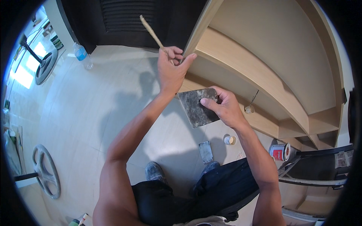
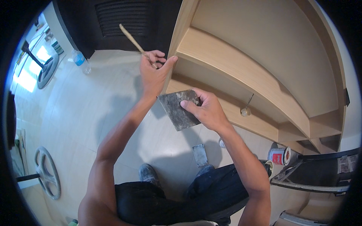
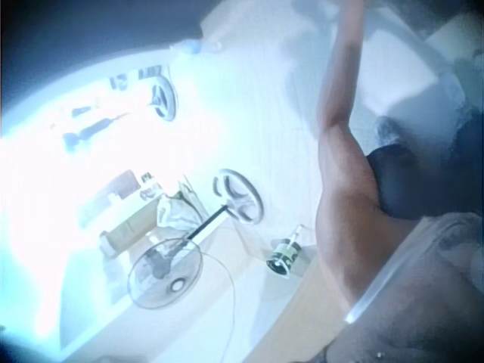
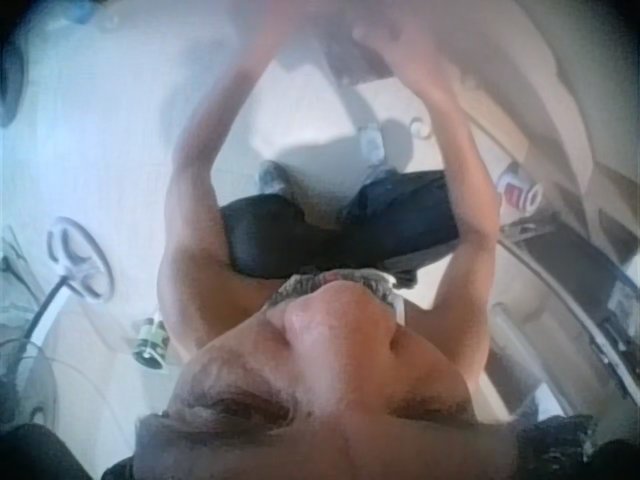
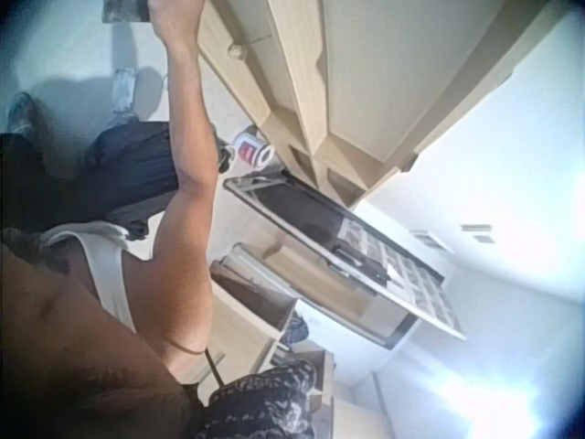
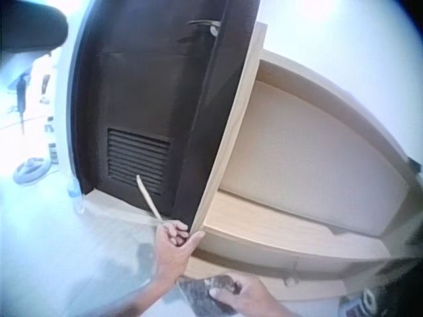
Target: The person applies a finish to a wooden cabinet using a small brush and a cloth. They dip the brush into a container, apply the finish to the edges and surfaces, and wipe the area with a cloth. The person repeats this process on different sections of the cabinet.
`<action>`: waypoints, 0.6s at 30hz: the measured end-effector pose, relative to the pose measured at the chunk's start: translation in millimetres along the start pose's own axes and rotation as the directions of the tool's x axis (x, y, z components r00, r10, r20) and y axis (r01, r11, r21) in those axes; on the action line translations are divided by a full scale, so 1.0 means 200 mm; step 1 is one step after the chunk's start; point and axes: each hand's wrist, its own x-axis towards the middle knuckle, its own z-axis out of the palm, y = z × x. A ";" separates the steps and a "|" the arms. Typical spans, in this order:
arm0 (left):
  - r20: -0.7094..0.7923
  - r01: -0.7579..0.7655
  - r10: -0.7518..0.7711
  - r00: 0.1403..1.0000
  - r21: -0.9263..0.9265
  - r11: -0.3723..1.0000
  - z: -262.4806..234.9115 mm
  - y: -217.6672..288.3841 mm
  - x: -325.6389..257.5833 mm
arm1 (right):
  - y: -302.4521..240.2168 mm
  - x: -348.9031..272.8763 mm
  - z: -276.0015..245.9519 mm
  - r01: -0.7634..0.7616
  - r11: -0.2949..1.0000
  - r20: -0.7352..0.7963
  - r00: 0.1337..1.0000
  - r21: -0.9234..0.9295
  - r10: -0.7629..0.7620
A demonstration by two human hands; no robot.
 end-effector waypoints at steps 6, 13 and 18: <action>0.034 0.028 -0.024 0.999 -0.112 0.993 0.02 0.01 0.06 | 0.03 -0.02 -0.02 -0.009 0.995 0.019 1.000 -0.095 0.011; -0.026 0.100 -0.107 0.994 -0.187 0.977 -0.07 0.10 0.01 | 0.02 -0.03 -0.01 0.042 0.997 -0.120 0.992 -0.059 -0.049; 0.181 -0.104 0.101 0.978 0.010 0.995 -0.12 0.20 -0.35 | 0.10 0.03 -0.07 0.129 0.976 -0.298 0.952 0.176 -0.072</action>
